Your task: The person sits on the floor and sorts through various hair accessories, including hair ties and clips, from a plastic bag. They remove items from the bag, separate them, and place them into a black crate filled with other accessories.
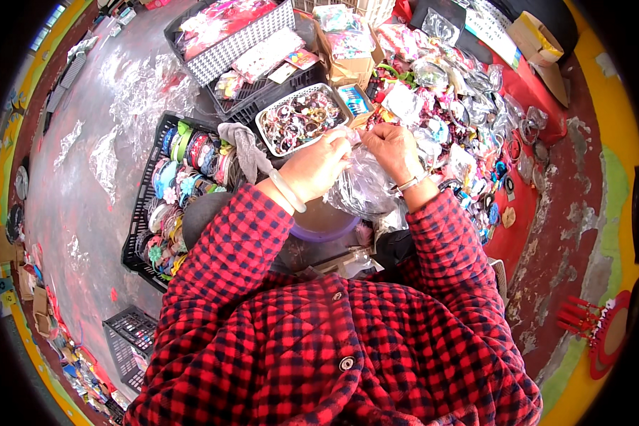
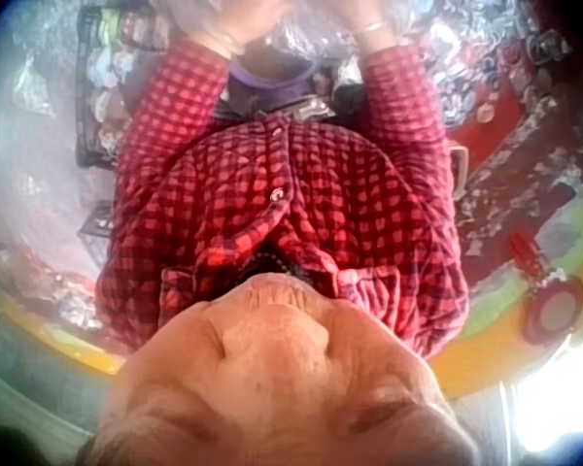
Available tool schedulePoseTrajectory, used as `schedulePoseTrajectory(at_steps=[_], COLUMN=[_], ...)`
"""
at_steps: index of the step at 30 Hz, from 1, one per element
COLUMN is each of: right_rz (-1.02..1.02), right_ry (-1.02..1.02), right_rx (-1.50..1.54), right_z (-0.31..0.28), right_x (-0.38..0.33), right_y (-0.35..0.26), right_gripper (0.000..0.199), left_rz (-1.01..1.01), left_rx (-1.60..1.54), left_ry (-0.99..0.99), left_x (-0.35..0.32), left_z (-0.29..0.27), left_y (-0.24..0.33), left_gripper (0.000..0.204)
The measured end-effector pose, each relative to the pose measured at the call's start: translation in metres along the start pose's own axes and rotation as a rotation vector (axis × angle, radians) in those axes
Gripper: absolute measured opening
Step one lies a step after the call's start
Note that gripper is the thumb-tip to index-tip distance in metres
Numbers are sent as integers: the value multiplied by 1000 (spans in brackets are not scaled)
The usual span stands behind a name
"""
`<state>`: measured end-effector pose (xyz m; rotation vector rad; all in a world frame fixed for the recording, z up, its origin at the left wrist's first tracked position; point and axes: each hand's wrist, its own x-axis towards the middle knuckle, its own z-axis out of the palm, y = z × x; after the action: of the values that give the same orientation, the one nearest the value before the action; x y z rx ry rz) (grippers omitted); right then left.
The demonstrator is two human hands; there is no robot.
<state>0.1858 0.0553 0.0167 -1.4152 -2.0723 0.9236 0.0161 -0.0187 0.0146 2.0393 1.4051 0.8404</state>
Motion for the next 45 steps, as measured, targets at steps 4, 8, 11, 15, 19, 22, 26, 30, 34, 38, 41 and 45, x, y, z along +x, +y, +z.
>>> schedulePoseTrajectory(at_steps=[4, 8, 11, 15, 19, 22, 26, 30, 34, 38, 41, 45], right_rz=[-19, -96, -31, -284, -375, -245, -306, -376, -427, -476, -465, -460], right_ry=[92, 172, 149, 212, 68, -7, 51, 62, 114, 150, 107, 12], right_rx=[-185, -311, -288, -93, 28, -150, -371, -482, -477, -492, -475, -417], right_z=[2, 3, 1, -3, 2, 1, 2, 7, 9, 10, 8, 0], right_x=[-1, -3, 2, 8, 17, 8, 3, 2, 1, 1, 2, 3], right_y=[-5, -5, -4, 2, 25, 15, 8, 10, 10, 13, 14, 17], right_gripper=[22, 22, 22, 25, 27, 26, 24, 24, 22, 20, 20, 19], left_rz=[132, 124, 154, 164, 154, 274, 310, 184, 154, 125, 196, -230], left_rx=[88, 35, -90, -235, -169, 188, 293, 204, 191, 25, 18, -392], left_ry=[38, 30, 65, 120, 145, 221, 160, -7, 4, 103, 157, -128], left_x=[-1, -1, 1, 2, 0, 3, -1, -7, -7, -5, -4, -4], left_z=[-4, 0, 7, 7, 5, -5, 3, 12, 26, 21, 17, 4], left_y=[3, -4, -15, -16, -10, 3, 6, -2, -19, -12, -12, 0], left_gripper=[10, 12, 12, 10, 9, 10, 14, 11, 8, 7, 5, 10])
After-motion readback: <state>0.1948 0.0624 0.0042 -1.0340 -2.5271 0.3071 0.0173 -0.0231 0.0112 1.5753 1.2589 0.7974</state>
